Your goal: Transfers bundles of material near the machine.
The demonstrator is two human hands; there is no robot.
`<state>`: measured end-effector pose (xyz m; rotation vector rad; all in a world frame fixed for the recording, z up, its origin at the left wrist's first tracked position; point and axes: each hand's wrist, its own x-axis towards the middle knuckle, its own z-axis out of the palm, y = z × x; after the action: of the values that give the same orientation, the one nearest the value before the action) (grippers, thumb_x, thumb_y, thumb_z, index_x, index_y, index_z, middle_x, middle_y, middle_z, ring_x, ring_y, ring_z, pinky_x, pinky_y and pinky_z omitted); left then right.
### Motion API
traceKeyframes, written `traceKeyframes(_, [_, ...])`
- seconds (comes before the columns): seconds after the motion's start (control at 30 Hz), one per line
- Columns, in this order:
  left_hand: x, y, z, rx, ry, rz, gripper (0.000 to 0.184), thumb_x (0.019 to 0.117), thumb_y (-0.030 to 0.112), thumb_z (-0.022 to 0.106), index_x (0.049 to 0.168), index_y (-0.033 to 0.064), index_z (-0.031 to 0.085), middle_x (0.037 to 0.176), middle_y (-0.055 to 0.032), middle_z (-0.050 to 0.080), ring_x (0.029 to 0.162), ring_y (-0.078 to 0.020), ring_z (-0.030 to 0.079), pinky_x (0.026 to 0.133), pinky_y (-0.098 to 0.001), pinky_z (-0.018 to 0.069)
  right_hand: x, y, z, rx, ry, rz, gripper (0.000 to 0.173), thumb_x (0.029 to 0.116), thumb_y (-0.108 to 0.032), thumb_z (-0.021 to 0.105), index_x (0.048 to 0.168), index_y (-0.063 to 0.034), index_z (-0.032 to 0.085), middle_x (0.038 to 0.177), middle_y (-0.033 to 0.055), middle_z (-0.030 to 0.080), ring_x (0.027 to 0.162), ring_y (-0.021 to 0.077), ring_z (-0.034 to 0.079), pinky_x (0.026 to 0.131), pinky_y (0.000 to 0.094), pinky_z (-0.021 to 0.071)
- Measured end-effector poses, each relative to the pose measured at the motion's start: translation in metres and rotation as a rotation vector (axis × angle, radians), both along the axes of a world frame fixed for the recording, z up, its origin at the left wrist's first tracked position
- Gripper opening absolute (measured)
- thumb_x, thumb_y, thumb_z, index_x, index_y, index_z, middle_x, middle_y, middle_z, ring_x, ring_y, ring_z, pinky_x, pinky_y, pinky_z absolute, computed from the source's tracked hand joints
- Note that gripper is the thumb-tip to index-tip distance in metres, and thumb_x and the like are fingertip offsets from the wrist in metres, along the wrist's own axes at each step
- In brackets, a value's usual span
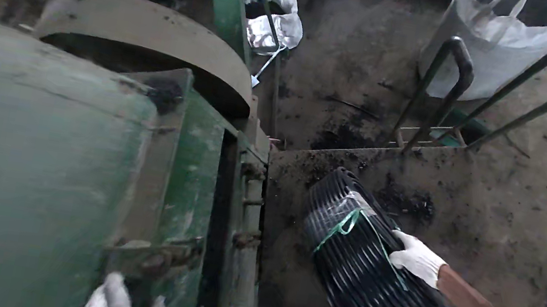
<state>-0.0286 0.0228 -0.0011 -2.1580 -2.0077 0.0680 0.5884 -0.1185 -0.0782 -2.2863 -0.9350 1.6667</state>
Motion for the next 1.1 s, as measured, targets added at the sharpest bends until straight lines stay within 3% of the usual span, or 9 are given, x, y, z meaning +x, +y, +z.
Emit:
traceKeyframes(0.17, [-0.006,0.001,-0.01,0.041,-0.082,-0.071,0.105,0.0828,0.057,0.068,0.165,0.0137,0.018,0.16,-0.0261,0.035,0.146,-0.0441,0.038,0.117,-0.0589,0.0348,-0.128,-0.045,-0.013,0.09,0.105,-0.092,0.07,0.0717,-0.031,0.078,0.139,-0.0308,0.059,0.124,0.004,0.071,0.112,0.0196,0.069,0.094,0.0528,0.0585])
traceKeyframes(0.27, [-0.006,0.003,-0.008,0.039,-0.084,-0.096,0.107,0.0814,0.058,0.068,0.165,0.0131,0.019,0.161,-0.0252,0.035,0.147,-0.0433,0.037,0.117,-0.059,0.0351,-0.188,-0.073,-0.039,0.076,0.164,-0.175,0.078,0.0695,-0.029,0.078,0.144,-0.0328,0.055,0.128,0.0023,0.07,0.114,0.0184,0.069,0.094,0.0524,0.0592])
traceKeyframes(0.33, [-0.006,0.004,-0.009,0.034,-0.079,-0.096,0.109,0.08,0.061,0.069,0.165,0.0143,0.019,0.161,-0.0239,0.034,0.147,-0.0417,0.037,0.117,-0.0578,0.0351,-0.219,-0.086,-0.058,0.004,0.182,-0.196,0.085,0.0702,-0.026,0.079,0.15,-0.0322,0.048,0.132,0.0058,0.068,0.117,0.0227,0.068,0.096,0.0558,0.0579])
traceKeyframes(0.47, [-0.001,0.01,-0.012,0.044,-0.039,-0.093,0.112,0.0784,0.063,0.069,0.165,0.014,0.018,0.161,-0.0237,0.034,0.147,-0.0402,0.037,0.116,-0.0563,0.0362,-0.28,-0.095,-0.139,-0.174,0.105,-0.197,0.093,0.0722,-0.02,0.077,0.156,-0.0289,0.039,0.136,0.0148,0.065,0.122,0.0338,0.065,0.098,0.0636,0.0546])
traceKeyframes(0.57, [0.002,0.006,-0.012,0.023,-0.021,-0.076,0.112,0.0798,0.062,0.068,0.165,0.0126,0.014,0.162,-0.0253,0.031,0.148,-0.0431,0.035,0.118,-0.0582,0.0326,-0.326,-0.099,-0.191,-0.32,0.05,-0.016,0.09,0.0792,-0.025,0.076,0.16,-0.0213,0.036,0.14,0.0187,0.062,0.128,0.0368,0.062,0.105,0.0624,0.0504])
traceKeyframes(0.67, [0.003,0.01,-0.01,0.056,0.006,-0.083,0.113,0.0781,0.064,0.068,0.165,0.0126,0.018,0.161,-0.0241,0.035,0.147,-0.0422,0.037,0.117,-0.0568,0.0351,-0.375,-0.093,-0.186,-0.345,0.101,0.061,0.091,0.0776,-0.026,0.078,0.157,-0.0164,0.037,0.139,0.0197,0.063,0.126,0.0372,0.063,0.103,0.0619,0.0517])
traceKeyframes(0.8, [0.003,0.012,-0.01,0.066,-0.005,-0.09,0.113,0.0781,0.065,0.067,0.165,0.0117,0.018,0.16,-0.0254,0.035,0.147,-0.0423,0.037,0.117,-0.0569,0.0348,-0.376,-0.098,-0.198,-0.347,0.05,0.042,0.091,0.0754,-0.026,0.077,0.157,-0.0204,0.038,0.137,0.0184,0.064,0.124,0.0374,0.065,0.1,0.063,0.053])
traceKeyframes(0.93, [0.006,0.008,-0.008,0.043,-0.023,-0.085,0.111,0.079,0.063,0.068,0.164,0.0104,0.019,0.161,-0.0253,0.034,0.148,-0.042,0.036,0.118,-0.057,0.0341,-0.358,-0.1,-0.185,-0.337,-0.076,0.306,0.103,0.0687,-0.045,0.085,0.158,-0.0262,0.038,0.143,0.0218,0.058,0.127,0.0452,0.06,0.099,0.0699,0.0494])
traceKeyframes(1.1, [0.004,0.008,-0.01,0.047,-0.037,-0.104,0.111,0.0792,0.062,0.068,0.164,0.0116,0.019,0.161,-0.0239,0.034,0.147,-0.0409,0.037,0.117,-0.0555,0.0351,-0.373,-0.12,-0.151,-0.275,-0.088,0.212,0.09,0.0842,-0.046,0.07,0.162,-0.0235,0.03,0.138,0.0199,0.063,0.12,0.0415,0.066,0.097,0.0654,0.0537])
